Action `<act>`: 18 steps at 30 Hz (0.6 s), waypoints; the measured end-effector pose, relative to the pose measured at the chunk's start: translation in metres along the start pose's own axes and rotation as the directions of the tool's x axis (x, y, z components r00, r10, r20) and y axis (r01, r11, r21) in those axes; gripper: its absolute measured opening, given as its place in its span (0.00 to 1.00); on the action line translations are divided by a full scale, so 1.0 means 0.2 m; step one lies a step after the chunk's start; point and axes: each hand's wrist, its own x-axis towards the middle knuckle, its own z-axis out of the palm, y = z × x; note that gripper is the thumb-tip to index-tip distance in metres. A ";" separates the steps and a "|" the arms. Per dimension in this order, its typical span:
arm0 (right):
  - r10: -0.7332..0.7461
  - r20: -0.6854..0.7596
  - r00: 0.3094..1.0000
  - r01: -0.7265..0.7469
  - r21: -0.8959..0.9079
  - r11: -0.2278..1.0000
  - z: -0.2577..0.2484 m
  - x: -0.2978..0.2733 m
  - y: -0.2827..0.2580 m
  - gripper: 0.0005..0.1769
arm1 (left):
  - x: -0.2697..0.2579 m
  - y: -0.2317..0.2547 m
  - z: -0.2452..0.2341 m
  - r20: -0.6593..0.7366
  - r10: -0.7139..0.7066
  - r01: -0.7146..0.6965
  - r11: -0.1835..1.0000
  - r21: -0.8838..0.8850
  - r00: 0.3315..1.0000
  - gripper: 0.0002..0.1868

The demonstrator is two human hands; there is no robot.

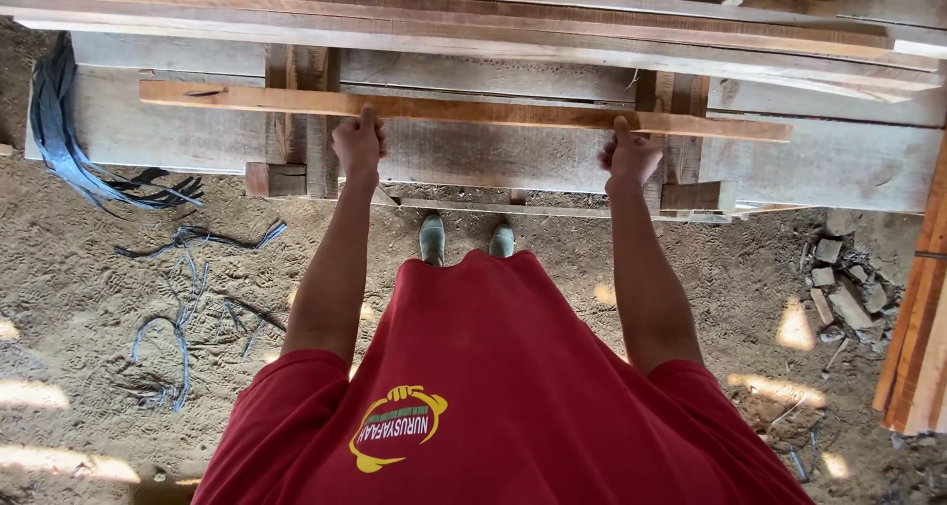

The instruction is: The recorder is sorting and organizing thin wood planks on a workbench in a workshop.

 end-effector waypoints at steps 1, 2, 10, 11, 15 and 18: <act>-0.001 -0.002 1.000 0.001 0.000 1.000 0.01 -0.01 -0.01 0.22 | 0.02 0.01 -0.01 0.002 0.000 0.000 1.000 -0.001 1.000 0.22; -0.365 -0.018 0.931 0.350 -0.245 0.904 0.02 -0.02 -0.02 0.18 | 0.04 0.02 -0.02 -0.010 0.315 -0.308 0.932 0.194 0.949 0.21; -0.773 0.626 0.101 0.878 -0.421 -0.227 0.11 0.07 0.06 0.20 | 0.22 -0.06 -0.11 0.478 0.810 -0.836 0.027 0.547 0.339 0.15; -0.768 0.632 0.103 0.863 -0.440 -0.247 0.10 0.09 0.09 0.18 | 0.25 -0.10 -0.12 0.496 0.801 -0.836 0.011 0.548 0.336 0.14; -0.781 0.615 0.111 0.840 -0.478 -0.257 0.00 -0.02 0.13 0.12 | 0.18 -0.21 -0.17 0.533 0.777 -0.846 -0.001 0.532 0.334 0.13; -0.755 0.637 0.154 0.826 -0.503 -0.256 -0.13 -0.18 0.16 0.12 | 0.03 -0.29 -0.24 0.522 0.772 -0.839 0.027 0.544 0.363 0.15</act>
